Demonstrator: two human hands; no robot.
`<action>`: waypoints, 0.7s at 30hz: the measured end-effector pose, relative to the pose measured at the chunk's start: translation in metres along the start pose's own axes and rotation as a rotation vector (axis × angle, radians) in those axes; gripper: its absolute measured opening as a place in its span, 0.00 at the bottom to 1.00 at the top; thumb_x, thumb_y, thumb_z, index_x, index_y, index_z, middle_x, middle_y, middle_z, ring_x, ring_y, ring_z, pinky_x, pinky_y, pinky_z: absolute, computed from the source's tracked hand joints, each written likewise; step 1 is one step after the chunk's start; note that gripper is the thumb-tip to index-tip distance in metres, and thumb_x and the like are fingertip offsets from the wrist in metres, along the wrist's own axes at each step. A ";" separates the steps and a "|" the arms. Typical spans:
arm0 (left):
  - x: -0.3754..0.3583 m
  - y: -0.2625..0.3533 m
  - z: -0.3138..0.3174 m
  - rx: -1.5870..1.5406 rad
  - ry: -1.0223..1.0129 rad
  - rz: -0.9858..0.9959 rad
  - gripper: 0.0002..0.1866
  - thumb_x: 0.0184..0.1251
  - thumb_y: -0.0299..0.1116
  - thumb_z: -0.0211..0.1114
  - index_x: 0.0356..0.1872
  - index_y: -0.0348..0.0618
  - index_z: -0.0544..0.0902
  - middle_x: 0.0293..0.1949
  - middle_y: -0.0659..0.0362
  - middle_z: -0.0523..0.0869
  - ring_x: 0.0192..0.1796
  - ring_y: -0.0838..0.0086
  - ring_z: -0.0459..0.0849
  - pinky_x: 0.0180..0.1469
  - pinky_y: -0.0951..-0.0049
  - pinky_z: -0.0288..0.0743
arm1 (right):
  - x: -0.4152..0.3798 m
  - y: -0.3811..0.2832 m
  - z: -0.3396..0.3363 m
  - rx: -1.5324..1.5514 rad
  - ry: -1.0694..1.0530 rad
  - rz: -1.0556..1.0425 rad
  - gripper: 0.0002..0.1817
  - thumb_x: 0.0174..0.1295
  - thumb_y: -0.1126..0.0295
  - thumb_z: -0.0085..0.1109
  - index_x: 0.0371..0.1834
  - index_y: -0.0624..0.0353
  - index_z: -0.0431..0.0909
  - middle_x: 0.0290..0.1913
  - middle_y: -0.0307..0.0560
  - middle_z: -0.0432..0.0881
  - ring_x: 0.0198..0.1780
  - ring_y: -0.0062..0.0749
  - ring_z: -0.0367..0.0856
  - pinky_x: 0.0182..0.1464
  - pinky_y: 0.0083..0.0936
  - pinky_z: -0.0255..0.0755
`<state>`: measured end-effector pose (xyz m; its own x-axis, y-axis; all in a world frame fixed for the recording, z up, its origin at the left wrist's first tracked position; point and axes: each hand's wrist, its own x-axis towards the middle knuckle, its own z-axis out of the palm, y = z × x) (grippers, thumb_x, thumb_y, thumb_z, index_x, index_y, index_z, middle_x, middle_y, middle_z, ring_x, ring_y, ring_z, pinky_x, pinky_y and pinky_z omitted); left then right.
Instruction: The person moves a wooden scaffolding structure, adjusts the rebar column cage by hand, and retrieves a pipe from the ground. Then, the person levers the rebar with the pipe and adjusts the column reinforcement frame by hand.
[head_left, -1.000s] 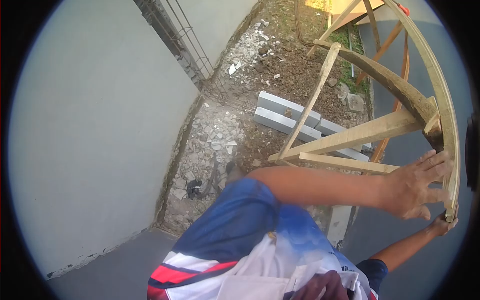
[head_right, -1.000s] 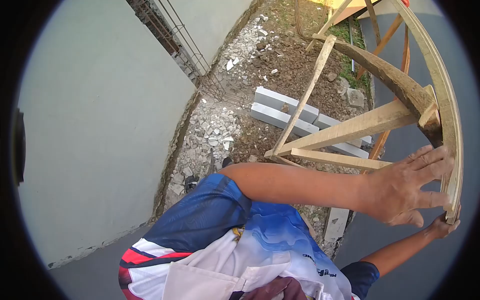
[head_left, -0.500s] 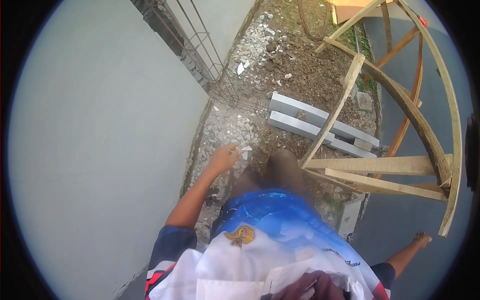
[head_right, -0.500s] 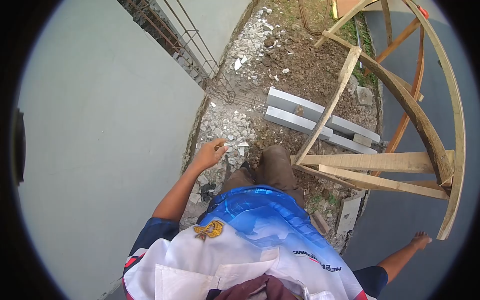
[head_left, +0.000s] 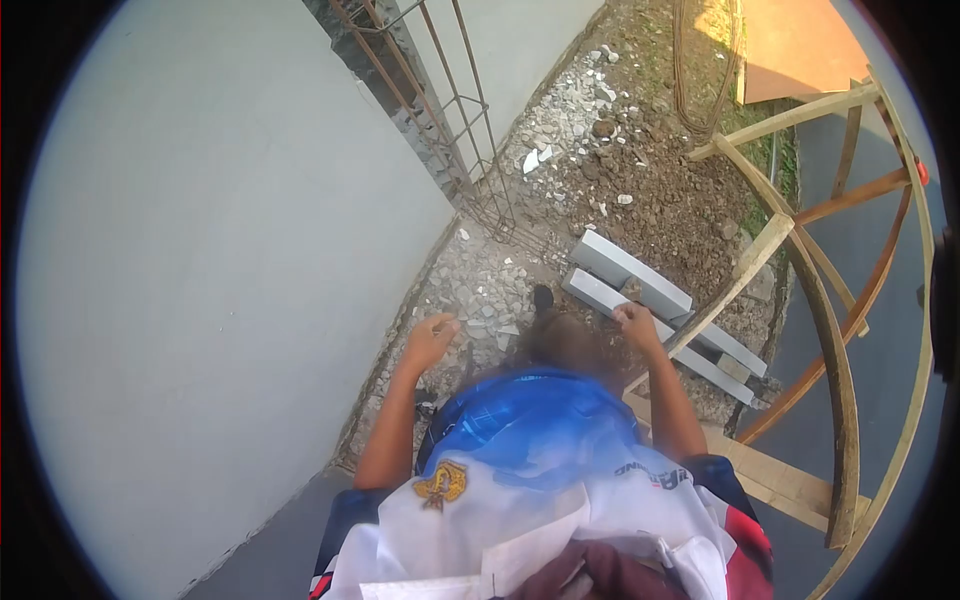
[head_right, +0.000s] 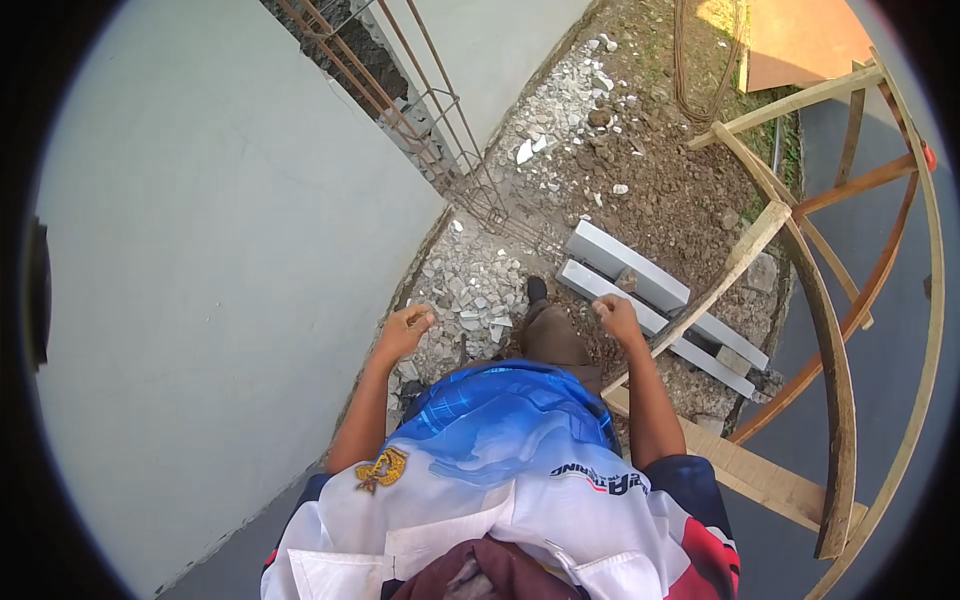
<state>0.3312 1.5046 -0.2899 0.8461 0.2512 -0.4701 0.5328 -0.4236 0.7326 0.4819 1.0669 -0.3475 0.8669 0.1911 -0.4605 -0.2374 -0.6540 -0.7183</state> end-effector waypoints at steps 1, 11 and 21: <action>0.007 0.004 -0.003 -0.044 0.018 -0.016 0.23 0.67 0.43 0.66 0.56 0.36 0.81 0.49 0.45 0.87 0.53 0.61 0.86 0.57 0.64 0.76 | 0.040 -0.047 -0.015 -0.065 -0.027 -0.071 0.10 0.67 0.67 0.59 0.39 0.64 0.82 0.28 0.40 0.83 0.31 0.23 0.79 0.36 0.24 0.73; 0.138 0.235 -0.071 -0.148 0.645 0.228 0.51 0.57 0.45 0.75 0.74 0.33 0.56 0.70 0.37 0.65 0.71 0.50 0.67 0.69 0.58 0.65 | 0.221 -0.370 -0.006 -0.070 -0.264 -0.831 0.41 0.60 0.72 0.61 0.77 0.49 0.54 0.60 0.61 0.78 0.58 0.48 0.80 0.60 0.39 0.73; 0.206 0.228 -0.081 -0.319 0.745 0.352 0.41 0.54 0.41 0.78 0.65 0.32 0.69 0.53 0.43 0.82 0.56 0.58 0.83 0.59 0.62 0.76 | 0.241 -0.403 0.030 -0.205 -0.384 -0.690 0.40 0.58 0.84 0.42 0.78 0.45 0.56 0.47 0.61 0.83 0.51 0.50 0.83 0.57 0.38 0.73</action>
<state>0.6280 1.5306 -0.1796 0.6923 0.7013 0.1701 0.1242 -0.3480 0.9293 0.7737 1.3989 -0.1845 0.5689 0.8132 -0.1230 0.4122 -0.4114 -0.8129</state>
